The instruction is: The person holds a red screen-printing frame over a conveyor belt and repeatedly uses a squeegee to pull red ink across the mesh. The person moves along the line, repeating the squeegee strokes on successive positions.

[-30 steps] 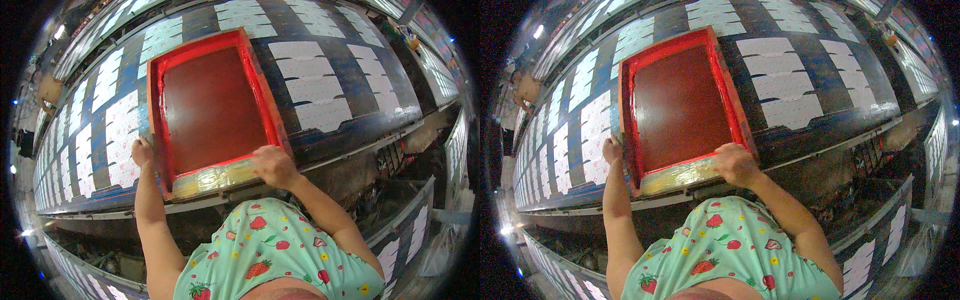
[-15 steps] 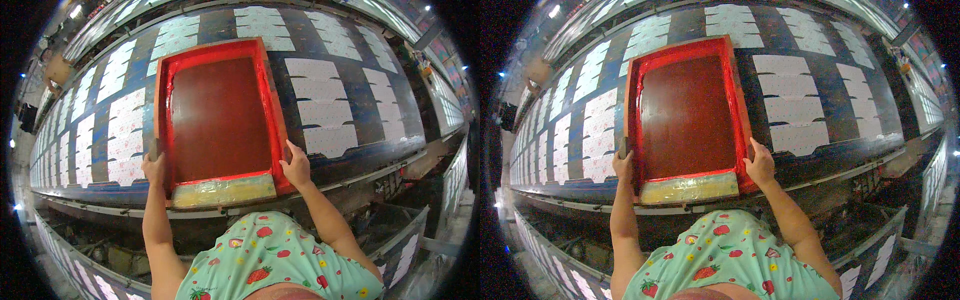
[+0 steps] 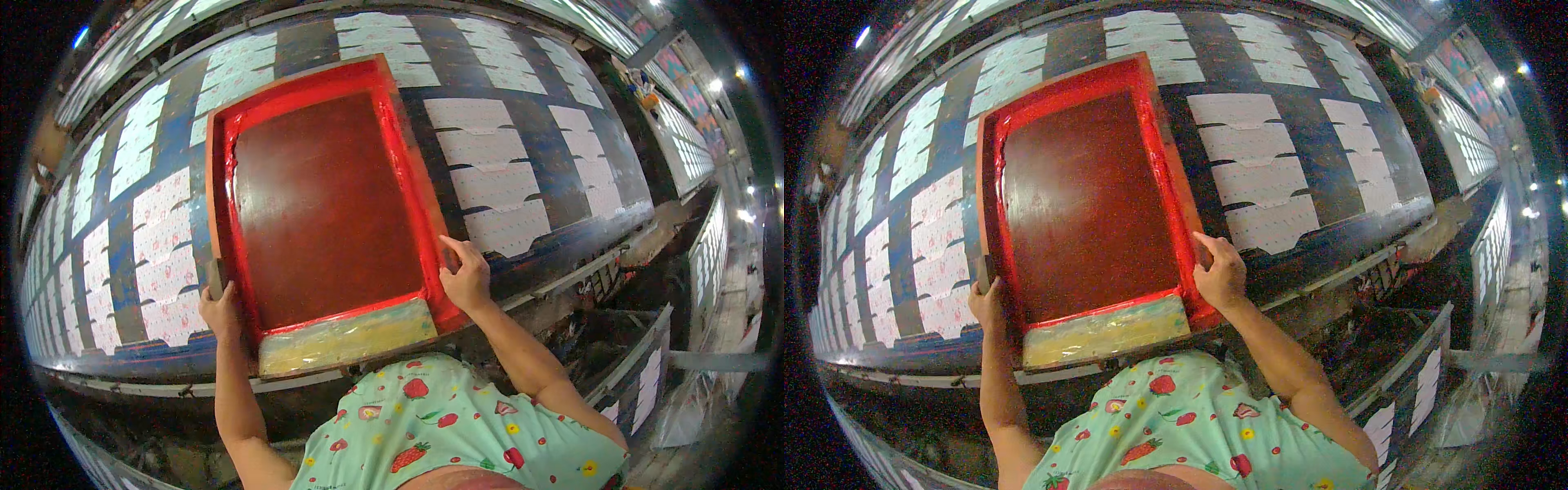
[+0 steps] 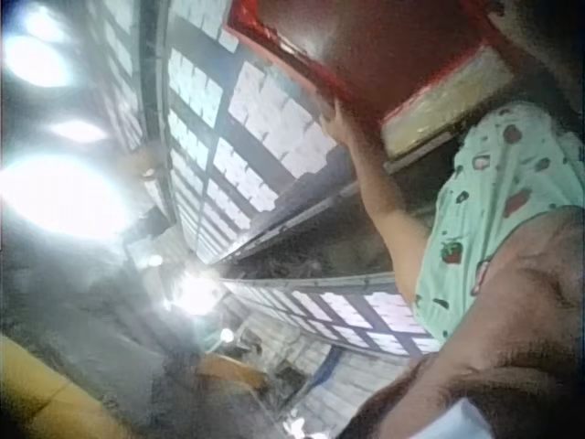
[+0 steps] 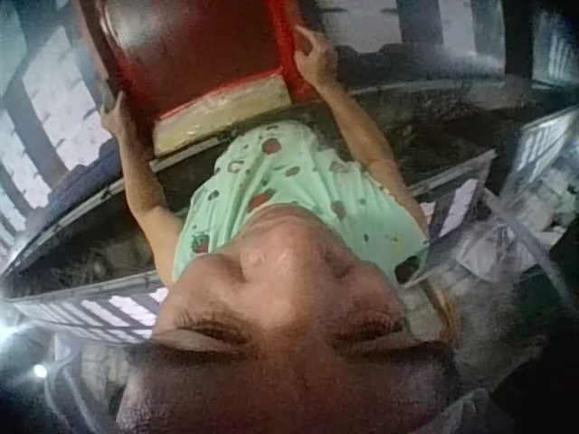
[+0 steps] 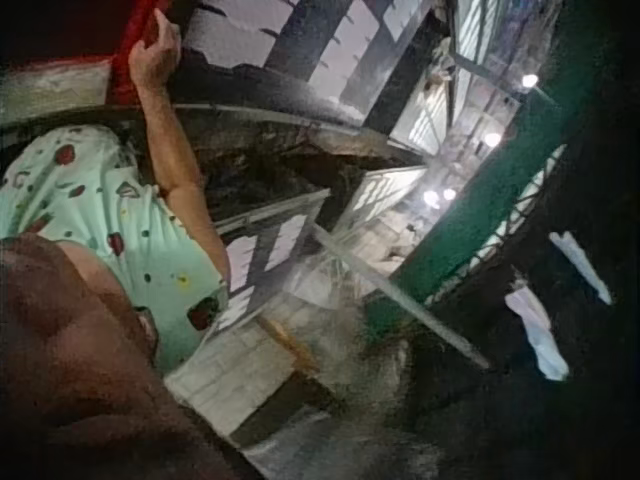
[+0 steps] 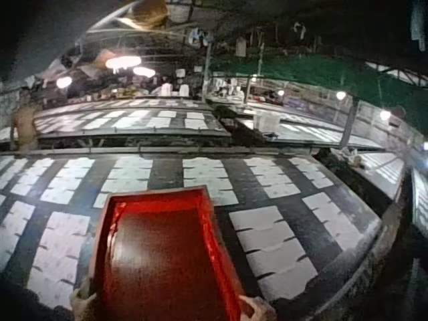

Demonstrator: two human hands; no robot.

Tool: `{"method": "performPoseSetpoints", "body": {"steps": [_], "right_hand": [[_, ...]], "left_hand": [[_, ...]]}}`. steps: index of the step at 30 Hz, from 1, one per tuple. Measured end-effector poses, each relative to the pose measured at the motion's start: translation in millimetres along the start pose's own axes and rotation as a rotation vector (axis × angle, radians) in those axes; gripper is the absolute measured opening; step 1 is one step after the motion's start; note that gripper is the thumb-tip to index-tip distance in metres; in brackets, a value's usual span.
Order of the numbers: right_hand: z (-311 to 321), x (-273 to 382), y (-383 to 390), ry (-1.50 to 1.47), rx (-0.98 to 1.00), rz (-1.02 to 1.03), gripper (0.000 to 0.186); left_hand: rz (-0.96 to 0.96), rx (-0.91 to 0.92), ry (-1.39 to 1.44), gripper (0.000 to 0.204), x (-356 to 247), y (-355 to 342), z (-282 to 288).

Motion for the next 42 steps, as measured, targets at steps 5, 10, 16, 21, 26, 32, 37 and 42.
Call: {"method": "performPoseSetpoints", "body": {"steps": [5,10,16,21,26,32,37,42], "right_hand": [[31,-8,-17,-0.035,-0.06,0.053,0.061],[49,-75,-37,-0.051,-0.063,-0.014,0.063],[76,-206,-55,-0.086,-0.069,-0.119,0.063],[105,-320,-58,-0.053,-0.118,-0.167,0.065],[127,-401,-58,-0.073,-0.063,-0.278,0.064],[140,-457,-61,-0.116,-0.031,-0.317,0.063],[148,-476,-63,-0.076,-0.041,-0.238,0.062],[151,-487,-65,-0.166,0.003,-0.279,0.062]], "left_hand": [[0.064,0.05,0.175,0.036,-16,0,-9],[0.11,0.047,0.381,0.03,-43,32,-63],[0.066,0.026,0.37,0.028,-105,106,-168],[0.051,0.014,0.338,0.032,-143,184,-258],[0.012,-0.014,0.298,0.03,-162,233,-321],[-0.014,0.019,0.19,0.031,-195,267,-355],[-0.025,0.008,0.211,0.033,-206,277,-368],[-0.048,-0.001,0.175,0.034,-206,282,-378]]}}
Point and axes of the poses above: each hand's wrist, its own y-axis away from the middle knuckle, its own z-axis out of the back of the hand, x = y × z, the point moved 5 cm from there along -y, towards the middle knuckle, and after that the axes turned 12 degrees about y, right-handed, at the moved point
